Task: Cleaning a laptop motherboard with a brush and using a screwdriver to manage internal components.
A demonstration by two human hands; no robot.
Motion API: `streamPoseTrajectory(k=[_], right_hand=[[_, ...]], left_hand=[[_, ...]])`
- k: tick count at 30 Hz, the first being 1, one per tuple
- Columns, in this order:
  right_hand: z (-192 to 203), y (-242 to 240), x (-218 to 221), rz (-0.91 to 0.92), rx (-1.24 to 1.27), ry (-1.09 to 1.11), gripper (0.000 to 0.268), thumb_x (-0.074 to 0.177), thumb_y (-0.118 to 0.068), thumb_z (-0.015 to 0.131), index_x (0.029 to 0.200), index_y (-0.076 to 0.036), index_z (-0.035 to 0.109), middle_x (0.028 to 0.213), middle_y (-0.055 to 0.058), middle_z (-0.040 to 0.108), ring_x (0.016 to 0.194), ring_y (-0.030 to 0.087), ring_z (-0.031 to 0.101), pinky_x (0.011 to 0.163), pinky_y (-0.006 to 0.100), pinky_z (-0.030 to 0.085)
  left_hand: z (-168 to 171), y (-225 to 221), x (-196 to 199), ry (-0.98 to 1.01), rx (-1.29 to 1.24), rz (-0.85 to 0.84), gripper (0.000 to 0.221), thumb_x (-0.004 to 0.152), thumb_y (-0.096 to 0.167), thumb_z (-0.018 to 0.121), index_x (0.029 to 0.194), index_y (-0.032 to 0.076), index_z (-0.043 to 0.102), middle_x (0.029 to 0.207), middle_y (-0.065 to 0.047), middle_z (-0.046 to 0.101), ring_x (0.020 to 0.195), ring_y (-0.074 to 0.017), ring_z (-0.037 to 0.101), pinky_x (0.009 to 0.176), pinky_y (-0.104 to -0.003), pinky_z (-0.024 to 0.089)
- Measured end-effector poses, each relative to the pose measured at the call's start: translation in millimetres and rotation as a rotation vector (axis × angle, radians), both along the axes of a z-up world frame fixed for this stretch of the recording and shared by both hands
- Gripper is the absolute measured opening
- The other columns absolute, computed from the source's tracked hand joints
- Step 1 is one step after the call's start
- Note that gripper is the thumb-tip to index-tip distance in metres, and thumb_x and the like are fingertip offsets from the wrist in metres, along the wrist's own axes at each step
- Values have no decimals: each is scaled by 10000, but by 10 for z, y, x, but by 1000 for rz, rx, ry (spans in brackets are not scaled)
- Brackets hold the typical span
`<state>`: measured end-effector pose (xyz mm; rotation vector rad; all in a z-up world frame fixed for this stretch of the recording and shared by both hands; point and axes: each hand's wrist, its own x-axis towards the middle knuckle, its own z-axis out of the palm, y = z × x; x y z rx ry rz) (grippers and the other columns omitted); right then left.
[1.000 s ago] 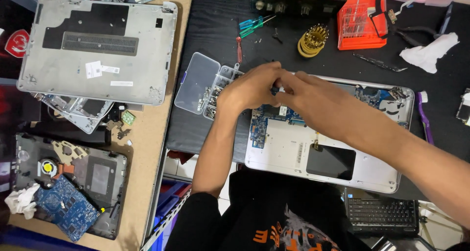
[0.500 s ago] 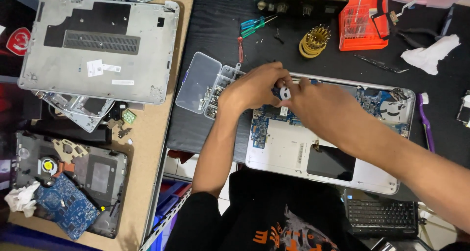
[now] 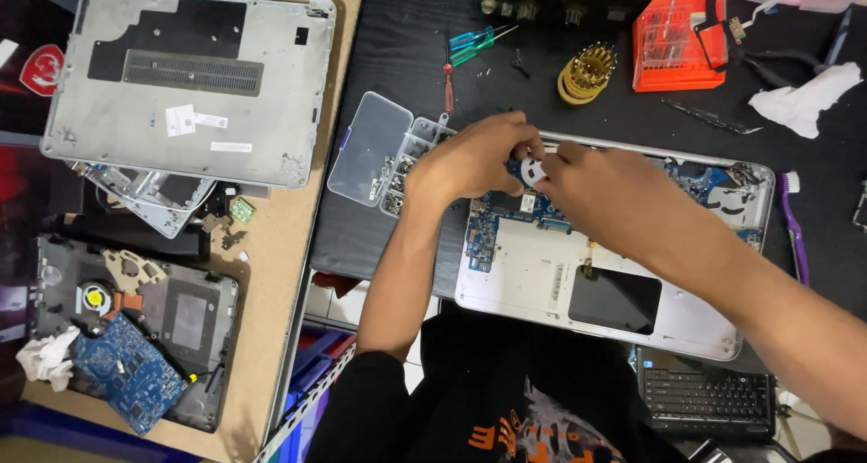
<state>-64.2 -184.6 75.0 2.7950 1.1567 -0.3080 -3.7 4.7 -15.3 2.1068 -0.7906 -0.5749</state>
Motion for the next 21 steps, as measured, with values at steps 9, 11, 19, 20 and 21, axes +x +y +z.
streamPoseTrajectory(k=[9,11,19,20,21], right_hand=[[-258,-480,-71,-406,583,304,303,1025,-303,589,1153,-70,735,1049,92,739,881,269,692,766,396,502],[-419,-545,-100,-414,673,267,282,1032,-271,602,1144,-56,746,1001,88,736,810,236,666,693,365,480],[-727,-623,-176,-510,996,170,261,1082,-264,590,1133,-70,757,848,51,647,643,122,502,529,276,303],[-742,-624,-173,-514,1002,173,256,1083,-257,588,1147,-74,755,871,61,671,650,123,536,514,261,316],[-752,-635,-169,-521,1007,172,252,1084,-250,586,1162,-79,754,895,72,694,657,124,570,500,247,330]], left_hand=[[-30,-21,3,24,29,24,456,704,-12,907,1088,127,703,1004,-24,589,907,-162,613,750,-319,523],[-18,-26,8,4,2,23,444,706,6,915,1084,111,706,999,-29,607,889,-157,625,731,-308,528],[296,-109,-50,-12,-93,9,73,855,168,788,857,104,753,807,-14,796,753,-107,742,598,-300,501],[304,-114,-55,-56,-108,-6,71,879,176,776,842,117,760,748,3,757,664,-94,665,564,-297,440],[313,-130,-50,-101,-126,-26,94,904,183,765,827,131,766,688,20,718,576,-80,588,530,-294,380]])
